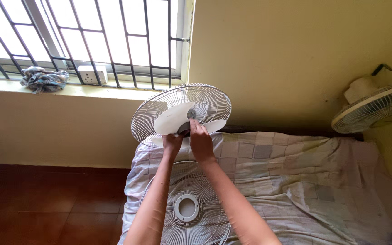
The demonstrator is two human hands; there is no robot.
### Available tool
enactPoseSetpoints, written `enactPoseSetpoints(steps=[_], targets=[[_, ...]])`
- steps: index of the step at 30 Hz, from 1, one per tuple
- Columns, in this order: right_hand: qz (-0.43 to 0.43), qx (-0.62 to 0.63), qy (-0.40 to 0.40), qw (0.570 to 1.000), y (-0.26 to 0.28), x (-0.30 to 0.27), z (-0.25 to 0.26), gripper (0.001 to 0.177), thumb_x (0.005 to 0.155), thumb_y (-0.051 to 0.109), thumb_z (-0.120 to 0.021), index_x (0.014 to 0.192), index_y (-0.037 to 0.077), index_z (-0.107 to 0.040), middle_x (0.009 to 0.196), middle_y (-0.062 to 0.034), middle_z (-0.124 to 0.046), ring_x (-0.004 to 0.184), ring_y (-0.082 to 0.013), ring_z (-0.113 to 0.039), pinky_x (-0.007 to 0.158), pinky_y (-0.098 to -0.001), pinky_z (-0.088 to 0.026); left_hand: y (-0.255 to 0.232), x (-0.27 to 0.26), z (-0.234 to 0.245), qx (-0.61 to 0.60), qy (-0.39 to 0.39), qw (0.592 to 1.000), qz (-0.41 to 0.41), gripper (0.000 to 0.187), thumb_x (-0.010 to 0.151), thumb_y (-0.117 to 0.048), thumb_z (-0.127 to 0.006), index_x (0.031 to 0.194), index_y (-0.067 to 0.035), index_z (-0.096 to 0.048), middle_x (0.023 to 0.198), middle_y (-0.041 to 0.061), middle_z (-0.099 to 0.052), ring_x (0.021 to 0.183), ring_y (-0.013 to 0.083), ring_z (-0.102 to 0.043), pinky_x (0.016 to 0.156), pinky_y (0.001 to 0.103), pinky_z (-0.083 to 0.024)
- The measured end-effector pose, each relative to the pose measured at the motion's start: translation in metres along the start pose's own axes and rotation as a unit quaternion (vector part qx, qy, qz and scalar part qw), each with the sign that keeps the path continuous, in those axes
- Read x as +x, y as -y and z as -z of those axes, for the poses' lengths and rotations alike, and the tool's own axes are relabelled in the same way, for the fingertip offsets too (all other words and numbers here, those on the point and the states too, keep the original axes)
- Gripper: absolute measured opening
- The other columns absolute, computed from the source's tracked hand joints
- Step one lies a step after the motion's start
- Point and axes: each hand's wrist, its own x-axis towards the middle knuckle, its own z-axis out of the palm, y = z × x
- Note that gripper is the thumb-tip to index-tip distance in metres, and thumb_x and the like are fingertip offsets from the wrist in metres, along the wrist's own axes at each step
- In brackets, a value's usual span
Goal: The person disassembles a standing fan by removing the front grill, unscrewing the central nut, and detaching the fan blades. The components are placed on the bed.
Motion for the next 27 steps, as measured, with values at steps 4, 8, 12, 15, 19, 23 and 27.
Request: enactPoseSetpoints(steps=[4,8,12,15,19,23,27], targets=[[0.014,-0.017,0.002,1.000,0.000,0.004,0.004,0.048,0.086,-0.006,-0.057,0.134,-0.006,-0.059,0.129,-0.0221,-0.067,0.112,-0.0350,-0.068,0.094,-0.0402,-0.058,0.001,-0.004,0.002,-0.055,-0.001,0.998,-0.007,0.038,0.076,-0.008,-0.087,0.109,0.003,-0.072,0.101,0.014,-0.078,0.091,0.0222,-0.073,0.083,0.034,-0.057],[-0.010,0.019,0.019,1.000,0.000,0.008,0.013,0.042,0.090,-0.005,-0.056,0.132,-0.004,-0.061,0.128,-0.0227,-0.068,0.106,-0.0367,-0.070,0.092,-0.0414,-0.059,0.001,-0.002,0.006,-0.033,0.024,0.999,0.001,0.038,0.078,-0.009,-0.087,0.111,0.002,-0.072,0.102,0.012,-0.078,0.092,0.0216,-0.073,0.082,0.034,-0.058],[-0.036,0.086,0.023,0.995,0.000,0.007,0.022,0.038,0.093,-0.006,-0.055,0.130,-0.002,-0.063,0.127,-0.0217,-0.069,0.106,-0.0375,-0.070,0.092,-0.0425,-0.058,0.003,-0.001,0.012,0.034,0.029,0.999,0.005,0.042,0.077,-0.010,-0.089,0.113,0.002,-0.072,0.105,0.013,-0.077,0.094,0.0224,-0.073,0.082,0.035,-0.056],[-0.020,0.074,-0.001,0.997,-0.001,0.007,0.018,0.041,0.090,-0.007,-0.055,0.130,-0.001,-0.065,0.127,-0.0218,-0.068,0.107,-0.0367,-0.071,0.092,-0.0420,-0.060,0.013,-0.001,0.006,-0.047,0.025,0.998,0.041,0.046,0.077,-0.012,-0.088,0.117,0.002,-0.069,0.108,0.011,-0.077,0.097,0.0213,-0.073,0.083,0.034,-0.058],[-0.012,0.010,0.018,1.000,0.001,0.011,0.006,0.040,0.097,-0.007,-0.052,0.134,0.001,-0.064,0.133,-0.0211,-0.066,0.103,-0.0332,-0.075,0.086,-0.0373,-0.064,0.034,-0.007,-0.005,-0.137,0.008,0.985,0.107,0.044,0.080,-0.012,-0.086,0.118,0.001,-0.069,0.109,0.009,-0.076,0.098,0.0198,-0.072,0.083,0.033,-0.057],[0.005,-0.064,0.060,0.996,0.015,0.015,0.011,0.037,0.096,-0.003,-0.055,0.132,-0.002,-0.063,0.135,-0.0222,-0.064,0.091,-0.0323,-0.077,0.075,-0.0366,-0.065,0.057,-0.015,-0.009,-0.084,-0.002,0.986,0.145,0.038,0.083,-0.004,-0.083,0.118,0.003,-0.069,0.108,0.010,-0.074,0.096,0.0206,-0.066,0.084,0.034,-0.053],[0.001,-0.073,0.081,0.994,0.028,0.018,0.022,0.034,0.095,0.001,-0.057,0.129,-0.002,-0.063,0.135,-0.0220,-0.064,0.083,-0.0330,-0.077,0.069,-0.0380,-0.065,0.078,-0.020,-0.018,-0.245,-0.003,0.964,0.100,0.041,0.084,-0.003,-0.075,0.123,0.002,-0.066,0.115,0.006,-0.072,0.103,0.0173,-0.067,0.090,0.032,-0.054]])
